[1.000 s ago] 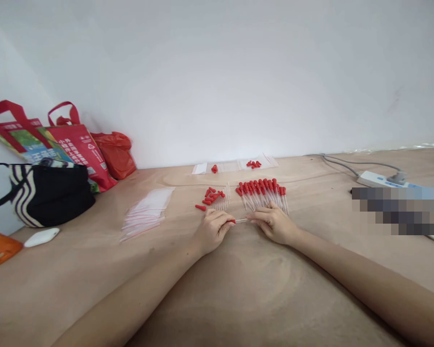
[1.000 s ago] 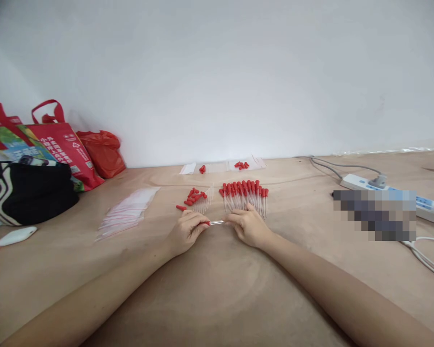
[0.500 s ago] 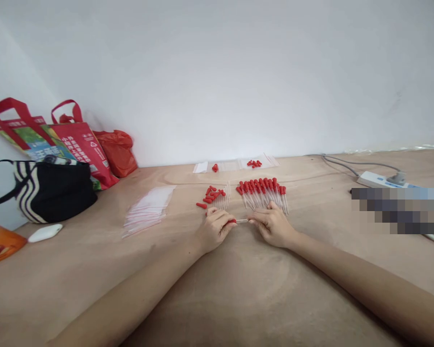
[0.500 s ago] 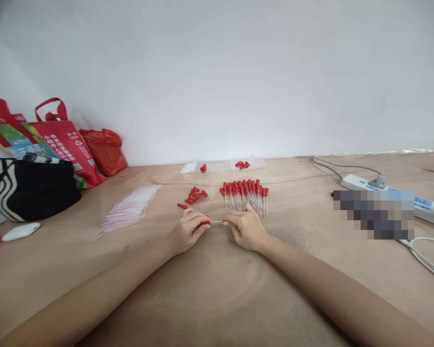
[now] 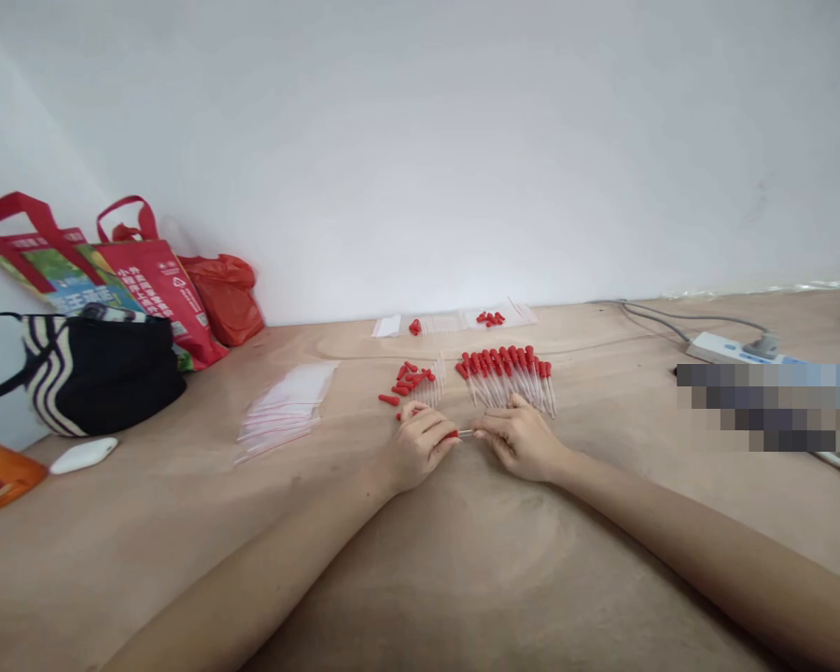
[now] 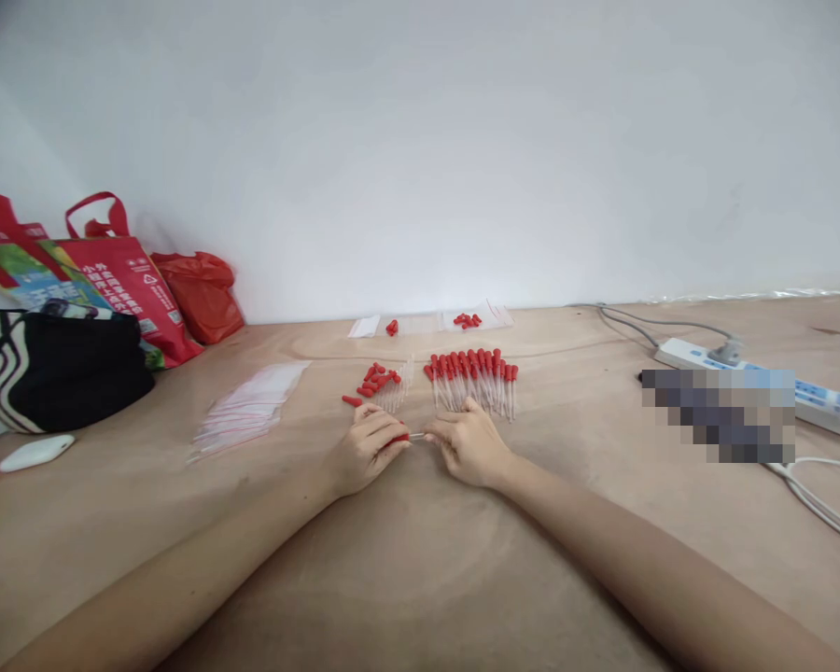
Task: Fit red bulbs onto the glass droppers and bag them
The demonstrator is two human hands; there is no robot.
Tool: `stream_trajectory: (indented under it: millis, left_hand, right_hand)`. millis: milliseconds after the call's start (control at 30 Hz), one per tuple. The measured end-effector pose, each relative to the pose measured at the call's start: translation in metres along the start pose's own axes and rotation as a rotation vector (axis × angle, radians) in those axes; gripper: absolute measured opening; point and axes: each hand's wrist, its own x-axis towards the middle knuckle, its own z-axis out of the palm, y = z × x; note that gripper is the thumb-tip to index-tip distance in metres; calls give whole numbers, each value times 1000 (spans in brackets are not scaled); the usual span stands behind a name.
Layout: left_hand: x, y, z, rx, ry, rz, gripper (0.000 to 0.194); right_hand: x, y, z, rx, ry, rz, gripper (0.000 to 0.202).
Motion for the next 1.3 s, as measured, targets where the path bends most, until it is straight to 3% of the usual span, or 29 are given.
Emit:
stream_trajectory:
  millis: [233,400,567,700,833,933,1067,1167,1300]
  left_hand:
    - [1,1,-4,69,39,-212,14]
    - [-1,-4,-5,110,-11,-415,25]
    - [-1,-4,-2,128,-65,-447,26]
    - [-2,-3,-4,96,-102,-438,30]
    - [-4,-3,-5,90,-119,-420,21]
    - [-4,-5,-4,107,-106,-397,14]
    - [-4,-6,-2,123,-84,-391,14]
    - [-3,-5,-2,129,-24,-427,15]
    - [-2,-10,-7,132,159,-537,14]
  right_hand:
    - [0,4,-12,-183,28,30,20]
    - [0,32,-12,32,196,420,21]
    - [24,41,-4,128,241,674,19]
    - [52,36,7,106,168,767,16]
    - [69,31,15,-18,25,868,18]
    - [73,29,16,-92,-46,874,22]
    - [75,26,14,-138,-45,842,27]
    - [84,19,16,-153,-58,802,27]
    - [102,9,24,-158,-136,838,27]
